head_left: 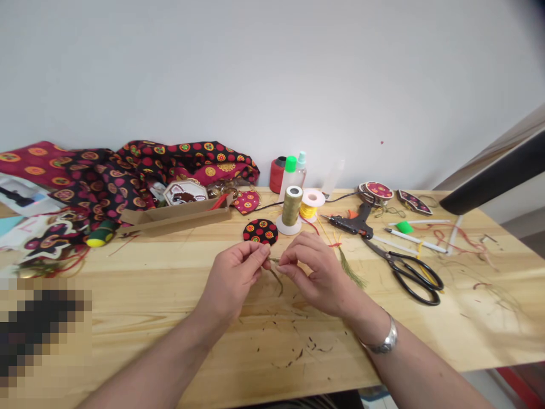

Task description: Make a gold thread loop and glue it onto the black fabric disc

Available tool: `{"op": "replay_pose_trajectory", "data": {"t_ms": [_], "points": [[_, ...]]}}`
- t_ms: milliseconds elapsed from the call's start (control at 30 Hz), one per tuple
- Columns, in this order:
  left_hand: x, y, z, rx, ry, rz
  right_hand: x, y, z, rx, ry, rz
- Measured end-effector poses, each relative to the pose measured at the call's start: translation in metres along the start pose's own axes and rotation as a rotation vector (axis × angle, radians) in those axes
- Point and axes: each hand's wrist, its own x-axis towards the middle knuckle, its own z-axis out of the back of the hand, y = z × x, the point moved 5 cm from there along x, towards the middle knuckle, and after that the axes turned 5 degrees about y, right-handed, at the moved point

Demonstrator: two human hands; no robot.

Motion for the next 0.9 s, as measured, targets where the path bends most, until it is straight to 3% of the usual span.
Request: {"op": "replay_pose_trajectory", "data": {"t_ms": [233, 533, 900], "points": [[-0.003, -0.007, 0.001, 0.159, -0.021, -0.074, -0.001, 0.002, 0.002, 0.020, -0.012, -0.005], [-0.020, -0.023, -0.002, 0.505, -0.121, -0.383, 0.000, -0.001, 0.001, -0.003, -0.036, -0.002], [-0.018, -0.020, 0.000, 0.514, -0.117, -0.394, 0.000, 0.001, 0.001, -0.023, -0.041, 0.016]]}}
